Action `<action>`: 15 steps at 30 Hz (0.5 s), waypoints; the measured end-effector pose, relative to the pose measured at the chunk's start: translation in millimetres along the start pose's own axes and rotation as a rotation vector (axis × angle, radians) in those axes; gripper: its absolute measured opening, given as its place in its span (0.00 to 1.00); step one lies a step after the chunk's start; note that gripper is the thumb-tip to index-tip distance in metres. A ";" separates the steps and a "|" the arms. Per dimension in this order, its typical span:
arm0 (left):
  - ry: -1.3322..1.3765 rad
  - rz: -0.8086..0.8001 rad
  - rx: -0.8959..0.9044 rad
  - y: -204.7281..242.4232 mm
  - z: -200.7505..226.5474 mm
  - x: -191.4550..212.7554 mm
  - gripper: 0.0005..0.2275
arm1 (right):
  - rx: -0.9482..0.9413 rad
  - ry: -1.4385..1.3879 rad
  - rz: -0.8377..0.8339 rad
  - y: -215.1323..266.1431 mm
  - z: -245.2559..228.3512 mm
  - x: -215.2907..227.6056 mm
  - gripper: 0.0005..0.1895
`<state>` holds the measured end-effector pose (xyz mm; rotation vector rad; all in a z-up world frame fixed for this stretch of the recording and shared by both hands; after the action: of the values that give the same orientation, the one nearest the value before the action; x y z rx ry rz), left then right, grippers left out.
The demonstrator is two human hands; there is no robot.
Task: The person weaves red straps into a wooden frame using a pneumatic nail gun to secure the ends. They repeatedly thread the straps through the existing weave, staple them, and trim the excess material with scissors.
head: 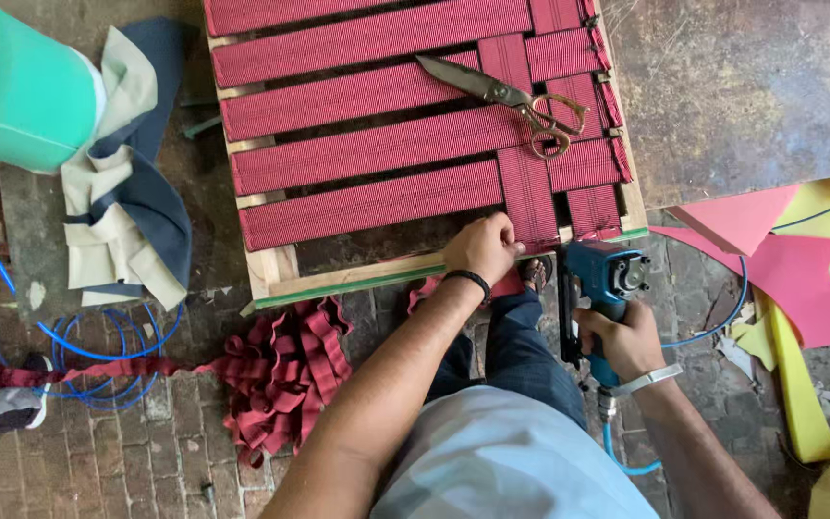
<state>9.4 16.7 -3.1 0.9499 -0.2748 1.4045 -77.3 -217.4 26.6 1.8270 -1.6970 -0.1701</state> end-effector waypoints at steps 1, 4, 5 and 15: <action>0.014 -0.001 -0.013 1.0 0.2 1.3 0.11 | -0.018 0.026 0.014 1.5 -3.3 -1.0 0.15; 0.038 -0.017 -0.039 7.4 -1.4 1.0 0.11 | -0.023 0.000 -0.001 6.1 -11.0 -1.9 0.11; 0.033 -0.014 -0.047 4.2 -1.3 2.9 0.11 | -0.028 0.019 0.009 3.1 -14.9 -2.4 0.06; 0.070 -0.047 -0.051 -6.1 -6.2 -0.1 0.09 | -0.020 0.202 -0.009 5.3 -23.3 -24.7 0.10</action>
<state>12.7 21.6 -9.5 0.8590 -0.2333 1.3781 -74.2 -185.9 40.0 1.7738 -1.5413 -0.0049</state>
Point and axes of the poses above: each hand's wrist, its own y-axis away from the middle knuckle, its own x-axis out of the back of the hand, z = x × y, the point moved 1 cm from there along -y, towards the middle knuckle, and after that the axes turned 7 degrees about x, right-handed, at the moved point
